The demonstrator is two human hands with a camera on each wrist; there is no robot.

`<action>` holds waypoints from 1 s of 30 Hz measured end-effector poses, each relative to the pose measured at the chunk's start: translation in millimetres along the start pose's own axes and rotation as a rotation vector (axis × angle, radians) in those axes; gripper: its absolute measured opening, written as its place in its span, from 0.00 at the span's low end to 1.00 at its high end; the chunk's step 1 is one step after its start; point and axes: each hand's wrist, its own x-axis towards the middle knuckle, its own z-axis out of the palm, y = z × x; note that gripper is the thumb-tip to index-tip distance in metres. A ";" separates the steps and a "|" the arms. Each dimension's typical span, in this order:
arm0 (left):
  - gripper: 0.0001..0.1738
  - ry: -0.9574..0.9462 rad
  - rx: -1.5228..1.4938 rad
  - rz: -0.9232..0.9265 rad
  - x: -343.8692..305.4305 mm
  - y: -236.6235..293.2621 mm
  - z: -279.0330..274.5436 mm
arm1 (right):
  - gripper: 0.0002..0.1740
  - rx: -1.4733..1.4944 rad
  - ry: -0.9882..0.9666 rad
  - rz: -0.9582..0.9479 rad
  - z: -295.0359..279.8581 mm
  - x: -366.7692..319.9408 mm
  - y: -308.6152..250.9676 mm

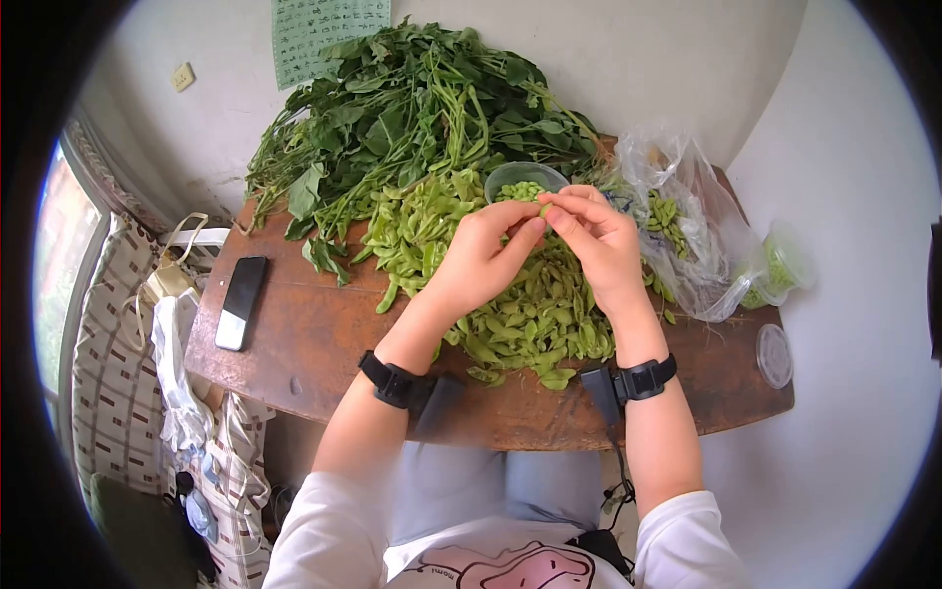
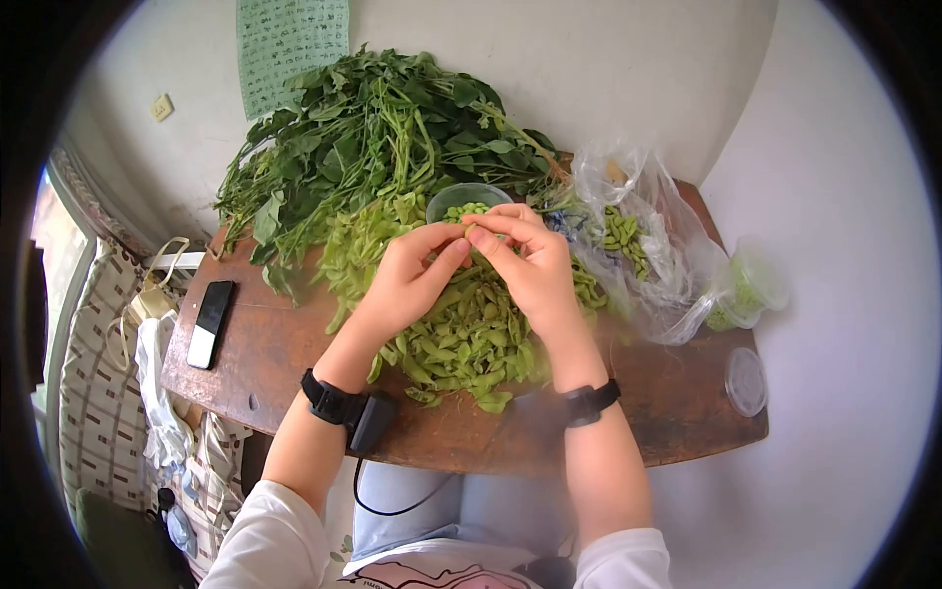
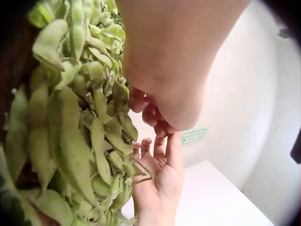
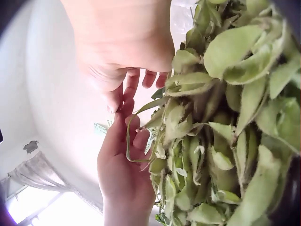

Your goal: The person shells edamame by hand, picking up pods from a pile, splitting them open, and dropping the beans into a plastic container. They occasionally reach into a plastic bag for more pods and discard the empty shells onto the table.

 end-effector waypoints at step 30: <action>0.07 0.205 0.291 0.129 -3.3 -1.2 1.3 | 0.11 0.099 0.079 0.126 13.4 -1.3 -2.7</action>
